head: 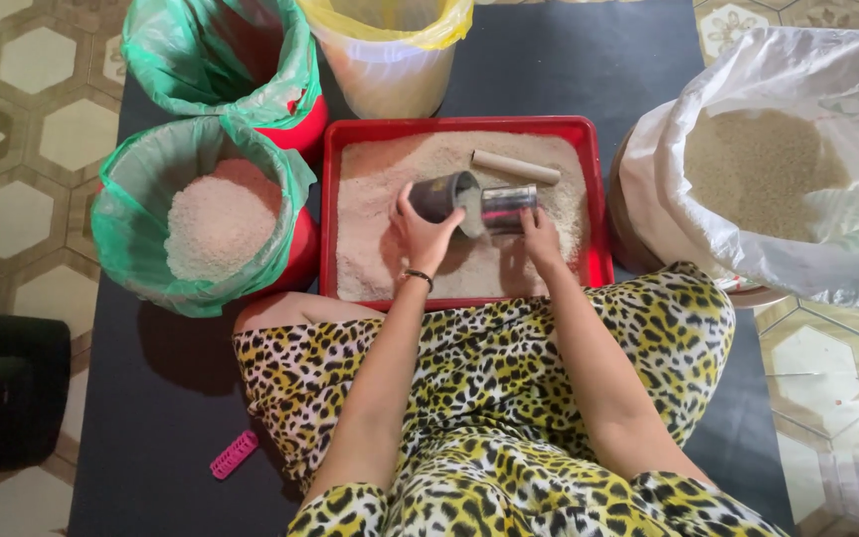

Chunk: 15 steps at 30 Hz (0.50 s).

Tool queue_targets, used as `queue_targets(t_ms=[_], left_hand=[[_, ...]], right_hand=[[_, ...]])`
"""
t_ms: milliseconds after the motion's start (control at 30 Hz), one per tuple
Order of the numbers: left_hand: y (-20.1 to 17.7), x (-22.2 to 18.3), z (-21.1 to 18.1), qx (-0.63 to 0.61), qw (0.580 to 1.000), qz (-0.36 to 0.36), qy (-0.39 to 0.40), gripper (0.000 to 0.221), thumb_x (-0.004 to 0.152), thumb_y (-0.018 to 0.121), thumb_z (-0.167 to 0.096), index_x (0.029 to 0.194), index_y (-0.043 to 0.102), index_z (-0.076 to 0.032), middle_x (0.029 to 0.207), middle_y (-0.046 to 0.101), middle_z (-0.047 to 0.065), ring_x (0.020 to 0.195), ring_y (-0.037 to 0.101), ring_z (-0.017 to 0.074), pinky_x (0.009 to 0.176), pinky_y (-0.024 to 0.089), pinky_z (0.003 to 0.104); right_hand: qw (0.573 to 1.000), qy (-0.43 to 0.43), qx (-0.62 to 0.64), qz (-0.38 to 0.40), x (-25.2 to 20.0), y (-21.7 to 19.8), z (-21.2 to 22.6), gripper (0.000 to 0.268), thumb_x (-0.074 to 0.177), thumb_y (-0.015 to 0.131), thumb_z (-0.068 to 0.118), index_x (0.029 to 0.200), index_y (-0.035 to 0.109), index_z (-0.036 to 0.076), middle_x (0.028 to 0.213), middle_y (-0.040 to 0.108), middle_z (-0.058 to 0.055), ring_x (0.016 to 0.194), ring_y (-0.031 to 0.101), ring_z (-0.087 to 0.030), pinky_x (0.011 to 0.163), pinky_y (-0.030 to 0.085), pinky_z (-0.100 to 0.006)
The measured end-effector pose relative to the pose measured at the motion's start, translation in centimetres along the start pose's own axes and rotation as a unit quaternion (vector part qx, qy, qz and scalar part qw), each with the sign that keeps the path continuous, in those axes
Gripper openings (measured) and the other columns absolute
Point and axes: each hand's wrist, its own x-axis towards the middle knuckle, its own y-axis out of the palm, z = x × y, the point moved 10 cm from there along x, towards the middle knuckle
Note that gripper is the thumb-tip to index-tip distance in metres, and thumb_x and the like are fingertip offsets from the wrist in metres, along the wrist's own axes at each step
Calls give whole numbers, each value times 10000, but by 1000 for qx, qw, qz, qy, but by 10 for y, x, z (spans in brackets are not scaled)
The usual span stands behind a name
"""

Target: Measuring rice from a tray using a cup and filling it into bags on a scale.

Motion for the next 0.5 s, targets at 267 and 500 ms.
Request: queue_targets(t_ms=[267,500], left_hand=[[-79,-39,50,-72,981,-27,-179,909,739,722,-746,1494,444,-323,1504,481,146,1377,507,358,1164,383,488],[-73,-26,83,-55,981,-96,-162,870,746,735,-733,1424,562,-217,1414,621,78,1347,530,287,1135,404,411]], right_hand=[[896,-258,-321,-166,-34,-19,76,124,960,649,332,1017,598,234,901,574,1,964,572,-282,873,492,-432],[846,-416,-321,-92,-36,44,82,97,967,624,289,875,646,267,793,573,1,869,596,-259,800,502,-371]])
